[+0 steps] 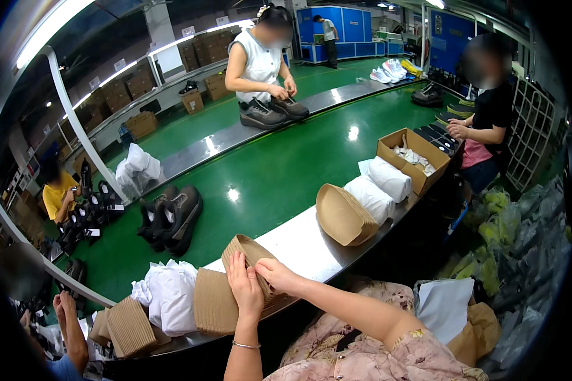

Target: The person prepares shoe components for assembly by wrapping cardboard shoe trees in protective paper, inserting them into finished shoes on a conveyor belt, and stacking the prepared units.

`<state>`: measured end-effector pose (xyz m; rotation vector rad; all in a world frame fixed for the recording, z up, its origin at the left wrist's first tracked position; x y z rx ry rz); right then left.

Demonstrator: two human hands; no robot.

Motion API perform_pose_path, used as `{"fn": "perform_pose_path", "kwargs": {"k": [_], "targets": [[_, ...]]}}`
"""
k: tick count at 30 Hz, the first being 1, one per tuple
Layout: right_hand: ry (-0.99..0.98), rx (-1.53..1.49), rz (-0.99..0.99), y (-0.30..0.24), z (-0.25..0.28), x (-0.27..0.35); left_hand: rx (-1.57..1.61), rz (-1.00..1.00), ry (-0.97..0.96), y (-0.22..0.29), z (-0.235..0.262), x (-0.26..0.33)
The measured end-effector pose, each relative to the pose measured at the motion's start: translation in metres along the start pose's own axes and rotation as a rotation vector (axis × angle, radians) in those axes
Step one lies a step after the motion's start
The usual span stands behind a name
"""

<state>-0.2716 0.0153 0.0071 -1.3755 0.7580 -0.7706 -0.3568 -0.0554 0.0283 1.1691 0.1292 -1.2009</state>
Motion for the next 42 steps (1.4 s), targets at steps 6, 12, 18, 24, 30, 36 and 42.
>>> {"fn": "perform_pose_path", "kwargs": {"k": [6,12,18,24,30,36,42], "targets": [[0.002,0.224,-0.023,-0.015,0.013,0.0,-0.13,-0.002,-0.089,0.012,-0.005,0.002],[0.349,0.332,0.214,-0.01,0.008,0.025,-0.181,-0.036,-0.147,0.019,-0.007,0.005],[0.549,0.357,0.46,-0.047,0.029,0.052,-0.092,0.036,-0.096,-0.004,-0.005,0.002],[0.827,-0.091,0.441,-0.088,0.119,0.081,-0.157,-0.057,-0.024,0.023,0.007,-0.006],[0.617,-0.927,-0.04,-0.047,0.199,0.149,0.729,0.433,-0.355,0.123,-0.033,0.023],[0.877,-0.85,0.0,0.06,0.242,0.227,1.411,0.985,-1.027,0.192,-0.152,0.094],[1.422,-0.12,-0.075,0.132,0.344,0.324,1.216,1.119,-1.03,0.195,-0.206,0.129]]}}
Point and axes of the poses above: each hand's wrist, its own x-axis away from the middle knuckle, its own z-axis out of the back of the hand, y = z × x, the point moved 3 cm from there along -x, towards the middle knuckle, and after that the axes turned 10 degrees about y, right-handed, at the moved point
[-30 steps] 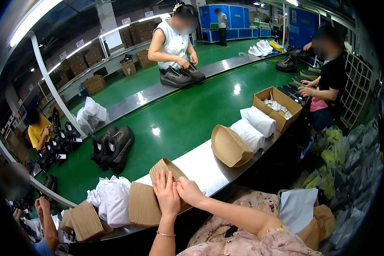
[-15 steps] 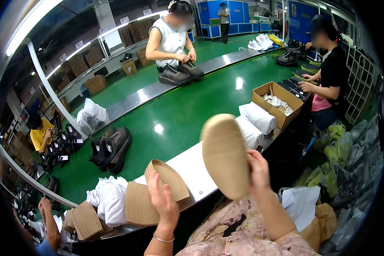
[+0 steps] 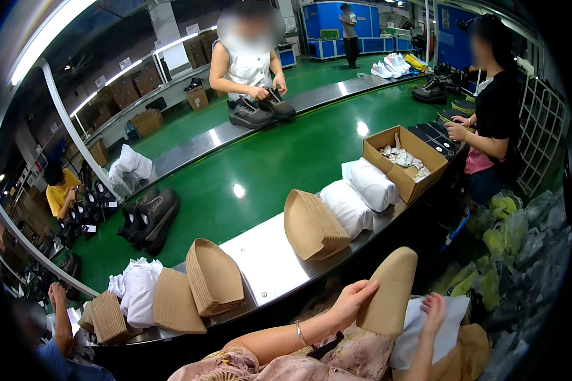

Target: The person prepares shoe components for assembly by wrapping cardboard shoe trees in protective paper, inserting them into finished shoes on a conveyor belt, and stacking the prepared units.

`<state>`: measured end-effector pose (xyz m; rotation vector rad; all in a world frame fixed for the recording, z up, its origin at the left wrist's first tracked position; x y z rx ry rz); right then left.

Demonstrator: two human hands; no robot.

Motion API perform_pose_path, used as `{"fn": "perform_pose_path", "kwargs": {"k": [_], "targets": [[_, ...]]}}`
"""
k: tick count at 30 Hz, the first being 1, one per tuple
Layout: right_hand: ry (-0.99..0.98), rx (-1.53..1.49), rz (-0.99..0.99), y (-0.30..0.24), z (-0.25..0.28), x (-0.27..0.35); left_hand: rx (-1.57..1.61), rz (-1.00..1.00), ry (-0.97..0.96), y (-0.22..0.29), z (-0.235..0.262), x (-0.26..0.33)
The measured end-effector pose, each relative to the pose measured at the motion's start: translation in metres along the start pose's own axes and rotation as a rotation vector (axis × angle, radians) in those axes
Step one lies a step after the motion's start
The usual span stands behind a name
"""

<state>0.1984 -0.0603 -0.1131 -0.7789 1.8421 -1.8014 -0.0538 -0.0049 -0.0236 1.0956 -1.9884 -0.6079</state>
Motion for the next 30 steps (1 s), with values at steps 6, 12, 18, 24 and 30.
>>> {"fn": "perform_pose_path", "kwargs": {"k": [6,12,18,24,30], "targets": [[0.219,0.746,0.112,0.274,0.161,-0.083,-0.085,0.155,0.111,-0.03,0.03,-0.019],[0.327,1.241,0.548,0.326,0.131,-0.061,-0.057,0.056,0.167,-0.009,0.032,-0.005],[0.178,1.268,0.056,0.251,0.128,-0.061,0.136,-0.743,0.183,0.184,-0.043,-0.009],[0.223,1.251,0.074,0.256,0.127,-0.066,0.138,-0.536,0.134,0.16,-0.083,-0.054],[0.208,1.376,0.142,0.235,0.104,-0.056,0.16,-0.459,0.093,0.156,-0.135,-0.133]]}}
Point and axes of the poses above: each hand's wrist, its own x-axis away from the middle knuckle, its own z-axis out of the back of the hand, y = z × x, the point moved 3 cm from there along -x, towards the middle knuckle, and after that the axes turned 10 degrees about y, right-handed, at the moved point
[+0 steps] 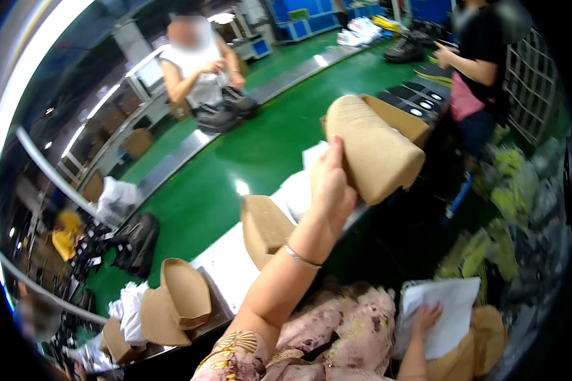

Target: The person prepares shoe components for assembly by wrapping cardboard shoe trees in protective paper, inserting them into finished shoes on a conveyor belt, and stacking the prepared units.

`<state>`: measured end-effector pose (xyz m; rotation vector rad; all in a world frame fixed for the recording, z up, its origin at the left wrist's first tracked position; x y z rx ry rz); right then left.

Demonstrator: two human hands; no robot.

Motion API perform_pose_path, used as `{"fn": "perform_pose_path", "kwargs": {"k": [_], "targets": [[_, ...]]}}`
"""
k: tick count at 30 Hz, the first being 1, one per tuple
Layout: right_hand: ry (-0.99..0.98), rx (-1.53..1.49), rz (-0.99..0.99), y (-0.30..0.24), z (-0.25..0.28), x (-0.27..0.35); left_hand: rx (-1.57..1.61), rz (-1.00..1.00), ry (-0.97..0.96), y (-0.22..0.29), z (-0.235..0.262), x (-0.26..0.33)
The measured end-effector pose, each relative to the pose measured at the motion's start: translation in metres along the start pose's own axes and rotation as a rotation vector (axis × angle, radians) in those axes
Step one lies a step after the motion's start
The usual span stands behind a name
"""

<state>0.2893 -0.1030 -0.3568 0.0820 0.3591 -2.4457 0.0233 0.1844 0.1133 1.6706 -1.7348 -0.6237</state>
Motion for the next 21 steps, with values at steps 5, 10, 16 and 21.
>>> {"fn": "perform_pose_path", "kwargs": {"k": [5,10,16,21], "targets": [[0.012,0.127,-0.211,0.015,-0.027,-0.004,-0.295,0.045,-0.037,-0.053,0.031,0.037],[-0.024,0.171,-0.171,-0.018,0.014,0.002,-0.239,0.281,0.012,-0.086,0.069,0.076],[0.166,-0.084,-0.15,0.013,-0.015,0.018,-0.361,0.276,0.018,-0.1,0.11,0.078],[0.471,-0.244,-0.008,0.025,-0.061,0.013,-0.407,0.361,0.098,-0.107,0.137,0.093]]}}
Point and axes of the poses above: each hand's wrist, its own x-axis away from the middle knuckle, its own z-axis out of the back of the hand, y = z × x, the point moved 3 cm from there along -x, towards the middle knuckle, and after that the axes turned 10 degrees about y, right-handed, at the moved point
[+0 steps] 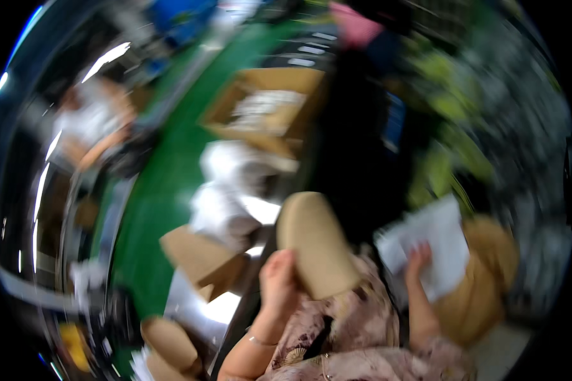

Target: The person prepares shoe components for assembly by wrapping cardboard shoe trees in protective paper, inserting them into finished shoes on a conveyor belt, and stacking the prepared units.

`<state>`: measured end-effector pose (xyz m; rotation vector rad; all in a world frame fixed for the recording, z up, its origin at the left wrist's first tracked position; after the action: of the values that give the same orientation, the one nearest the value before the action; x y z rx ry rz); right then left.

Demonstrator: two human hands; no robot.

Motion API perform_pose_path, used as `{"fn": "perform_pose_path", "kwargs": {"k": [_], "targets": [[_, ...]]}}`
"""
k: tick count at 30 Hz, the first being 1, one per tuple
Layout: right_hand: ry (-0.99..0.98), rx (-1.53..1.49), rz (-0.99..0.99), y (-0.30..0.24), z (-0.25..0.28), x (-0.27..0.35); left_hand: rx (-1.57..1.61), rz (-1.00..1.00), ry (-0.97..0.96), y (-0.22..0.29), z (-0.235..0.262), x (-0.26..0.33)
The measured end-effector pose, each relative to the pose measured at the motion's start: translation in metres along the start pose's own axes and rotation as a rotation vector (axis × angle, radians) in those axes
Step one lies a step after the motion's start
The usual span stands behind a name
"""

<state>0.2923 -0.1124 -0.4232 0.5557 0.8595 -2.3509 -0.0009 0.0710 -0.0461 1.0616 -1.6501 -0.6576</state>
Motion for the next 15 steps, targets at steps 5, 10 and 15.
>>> {"fn": "perform_pose_path", "kwargs": {"k": [5,10,15], "targets": [[-0.33,0.116,-0.118,-0.048,0.031,-0.049,-0.108,0.004,-0.042,-0.012,-0.014,0.019],[-0.33,0.188,-0.187,-0.061,0.054,-0.054,-0.119,0.066,-0.072,-0.027,-0.008,0.021],[-0.178,0.176,-0.345,-0.053,0.036,-0.069,-0.146,0.113,-0.057,-0.033,-0.002,0.016]]}}
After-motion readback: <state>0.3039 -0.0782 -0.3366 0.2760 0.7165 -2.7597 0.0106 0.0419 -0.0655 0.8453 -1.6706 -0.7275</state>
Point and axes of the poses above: each hand's wrist, its own x-axis away from the middle knuckle, its own z-axis out of the back of the hand, y = z × x, the point moved 3 cm from there along -x, towards the middle knuckle, and after that the axes turned 10 degrees about y, right-handed, at the moved point
